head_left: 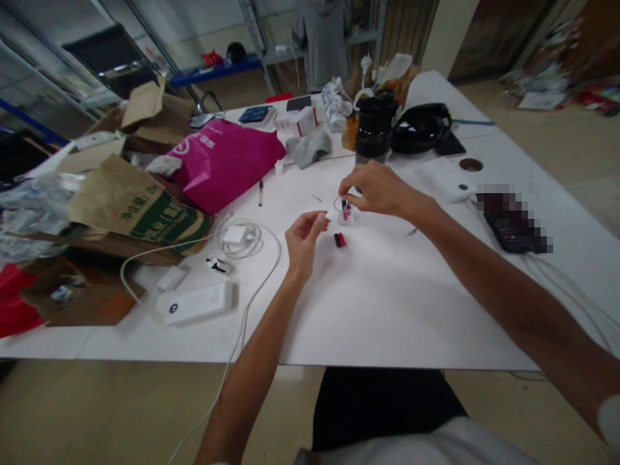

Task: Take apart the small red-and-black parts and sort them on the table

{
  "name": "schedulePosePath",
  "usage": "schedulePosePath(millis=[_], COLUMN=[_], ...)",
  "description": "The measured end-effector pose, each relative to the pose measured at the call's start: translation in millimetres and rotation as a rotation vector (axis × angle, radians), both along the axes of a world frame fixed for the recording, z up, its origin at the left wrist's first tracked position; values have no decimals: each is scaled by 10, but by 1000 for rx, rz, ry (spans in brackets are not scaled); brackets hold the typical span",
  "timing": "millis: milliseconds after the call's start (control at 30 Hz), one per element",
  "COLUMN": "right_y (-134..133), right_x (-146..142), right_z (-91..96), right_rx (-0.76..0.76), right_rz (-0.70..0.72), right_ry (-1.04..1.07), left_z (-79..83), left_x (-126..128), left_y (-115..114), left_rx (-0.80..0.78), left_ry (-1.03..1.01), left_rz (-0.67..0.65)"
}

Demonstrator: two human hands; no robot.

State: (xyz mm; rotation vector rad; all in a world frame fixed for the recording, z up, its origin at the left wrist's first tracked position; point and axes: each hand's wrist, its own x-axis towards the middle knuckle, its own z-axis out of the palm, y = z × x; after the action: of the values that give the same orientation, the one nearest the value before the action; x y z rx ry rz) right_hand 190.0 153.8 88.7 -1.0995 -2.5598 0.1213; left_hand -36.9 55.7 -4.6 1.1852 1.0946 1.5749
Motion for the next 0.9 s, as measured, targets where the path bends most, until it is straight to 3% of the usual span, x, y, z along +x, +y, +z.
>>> schedulePosePath(millis=[900], right_y=[-37], right_x=[-25], right_z=[37], right_rx=[-51], right_rz=[10], right_ry=[-120], left_z=[27], left_x=[15], left_y=[-13], left_rx=[5], left_ry=[-9], left_rz=[-21])
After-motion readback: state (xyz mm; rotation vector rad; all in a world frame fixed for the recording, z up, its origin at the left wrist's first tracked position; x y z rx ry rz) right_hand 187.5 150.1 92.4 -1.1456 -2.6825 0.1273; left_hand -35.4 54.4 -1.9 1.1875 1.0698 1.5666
